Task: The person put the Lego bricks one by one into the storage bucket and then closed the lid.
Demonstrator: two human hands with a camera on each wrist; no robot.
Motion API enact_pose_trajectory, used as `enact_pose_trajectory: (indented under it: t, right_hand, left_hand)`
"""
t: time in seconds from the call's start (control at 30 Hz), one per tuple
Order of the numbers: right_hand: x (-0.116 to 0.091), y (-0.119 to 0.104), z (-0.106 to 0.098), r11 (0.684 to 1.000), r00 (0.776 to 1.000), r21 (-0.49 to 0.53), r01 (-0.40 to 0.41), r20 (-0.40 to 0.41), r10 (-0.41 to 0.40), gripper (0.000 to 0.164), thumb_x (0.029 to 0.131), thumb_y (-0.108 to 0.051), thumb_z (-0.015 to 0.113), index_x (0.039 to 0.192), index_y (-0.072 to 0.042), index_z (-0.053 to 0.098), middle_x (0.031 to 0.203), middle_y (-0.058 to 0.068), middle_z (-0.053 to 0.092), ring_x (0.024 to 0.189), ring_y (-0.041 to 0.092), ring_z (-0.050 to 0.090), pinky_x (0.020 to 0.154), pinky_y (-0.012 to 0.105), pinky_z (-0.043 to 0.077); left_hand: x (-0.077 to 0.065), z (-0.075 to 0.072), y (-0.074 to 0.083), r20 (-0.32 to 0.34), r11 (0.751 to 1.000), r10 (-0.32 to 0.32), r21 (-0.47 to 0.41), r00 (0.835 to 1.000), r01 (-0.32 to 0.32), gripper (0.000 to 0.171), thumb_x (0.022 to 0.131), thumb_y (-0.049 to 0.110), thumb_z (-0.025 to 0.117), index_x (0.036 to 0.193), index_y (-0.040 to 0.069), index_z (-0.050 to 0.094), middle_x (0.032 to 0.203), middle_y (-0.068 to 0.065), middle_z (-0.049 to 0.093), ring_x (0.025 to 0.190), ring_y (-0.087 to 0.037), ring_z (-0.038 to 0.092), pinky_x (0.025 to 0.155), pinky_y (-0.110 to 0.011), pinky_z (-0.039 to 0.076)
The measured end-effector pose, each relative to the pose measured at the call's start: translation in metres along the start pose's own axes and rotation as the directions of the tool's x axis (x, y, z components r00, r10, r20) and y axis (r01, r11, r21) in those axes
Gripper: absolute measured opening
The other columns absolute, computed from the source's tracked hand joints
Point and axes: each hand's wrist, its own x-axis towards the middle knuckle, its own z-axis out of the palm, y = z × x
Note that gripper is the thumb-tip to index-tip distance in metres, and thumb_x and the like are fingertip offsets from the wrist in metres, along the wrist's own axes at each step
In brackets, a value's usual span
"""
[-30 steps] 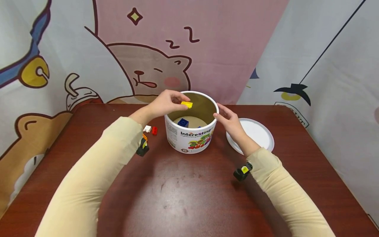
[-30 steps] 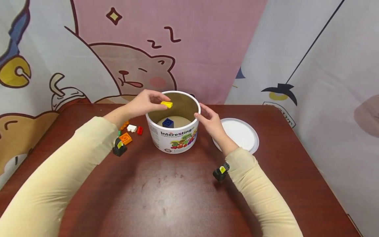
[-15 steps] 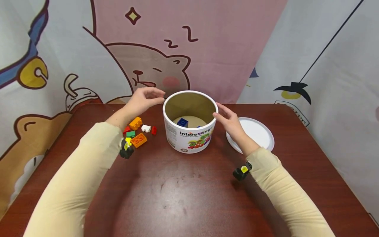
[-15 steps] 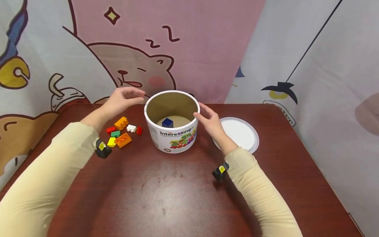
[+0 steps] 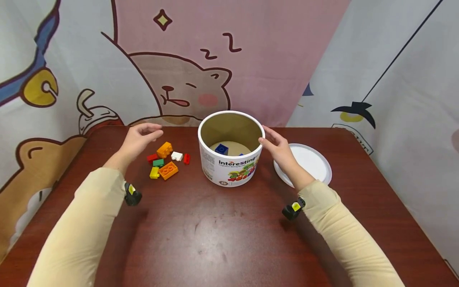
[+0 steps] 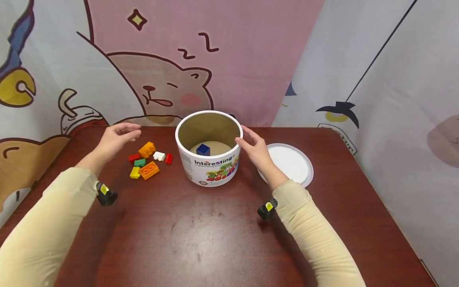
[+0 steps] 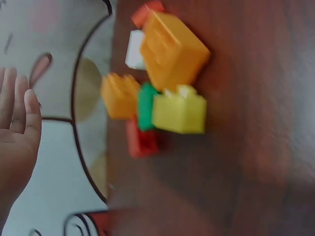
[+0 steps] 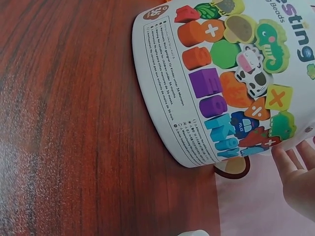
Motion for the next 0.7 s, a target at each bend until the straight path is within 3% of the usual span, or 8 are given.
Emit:
enact_pose_trajectory:
  t: [0.23,0.4,0.5,0.6,0.7]
  right_hand:
    - [0.000,0.001,0.001,1.000,1.000,0.013,0.005,-0.002,-0.005,0.051,0.093,-0.008,0.053,0.141,-0.003,0.039,0.140,0.021,0.045,0.128,0.028,0.043,0.088,0.013,0.043]
    - [-0.001,0.001,0.001,1.000,1.000,0.022,0.012,0.000,-0.012,0.051,0.093,-0.007,0.053,0.141,-0.002,0.039,0.140,0.021,0.045,0.128,0.028,0.043,0.086,0.013,0.044]
    - [-0.001,0.001,0.001,1.000,1.000,0.020,0.014,0.002,-0.014,0.051,0.093,-0.007,0.053,0.141,-0.002,0.038,0.140,0.021,0.045,0.129,0.028,0.043,0.087,0.013,0.043]
    - [0.000,0.001,0.001,1.000,1.000,0.014,0.012,0.002,-0.012,0.051,0.093,-0.007,0.053,0.141,-0.003,0.038,0.140,0.021,0.045,0.129,0.029,0.043,0.088,0.013,0.043]
    - [0.000,0.001,0.000,1.000,1.000,0.012,0.011,0.000,-0.011,0.051,0.093,-0.007,0.053,0.142,-0.003,0.038,0.140,0.021,0.045,0.129,0.030,0.042,0.090,0.014,0.042]
  left_hand:
    - [-0.005,-0.005,-0.037,-0.015,0.998,-0.062,0.004,0.998,0.062,0.052,0.090,0.041,0.059,0.128,0.006,0.053,0.096,0.020,0.055,0.087,0.001,0.053,0.085,-0.022,0.045]
    - [-0.010,-0.006,-0.053,-0.014,0.993,-0.118,0.028,0.993,0.119,0.053,0.092,0.035,0.057,0.133,0.003,0.049,0.119,-0.005,0.057,0.091,0.003,0.050,0.100,-0.036,0.041]
    - [-0.012,-0.006,-0.062,0.026,0.986,-0.163,0.040,0.986,0.162,0.052,0.093,0.030,0.056,0.136,0.002,0.045,0.134,-0.018,0.050,0.099,-0.006,0.050,0.099,-0.037,0.041]
    - [-0.011,-0.007,-0.069,0.080,0.977,-0.209,0.063,0.975,0.205,0.053,0.093,0.028,0.055,0.138,0.003,0.043,0.141,-0.020,0.044,0.111,-0.021,0.049,0.097,-0.037,0.042]
    - [-0.009,-0.006,-0.074,0.121,0.968,-0.246,0.080,0.962,0.238,0.053,0.093,0.026,0.055,0.139,0.003,0.042,0.145,-0.021,0.038,0.122,-0.032,0.041,0.104,-0.045,0.038]
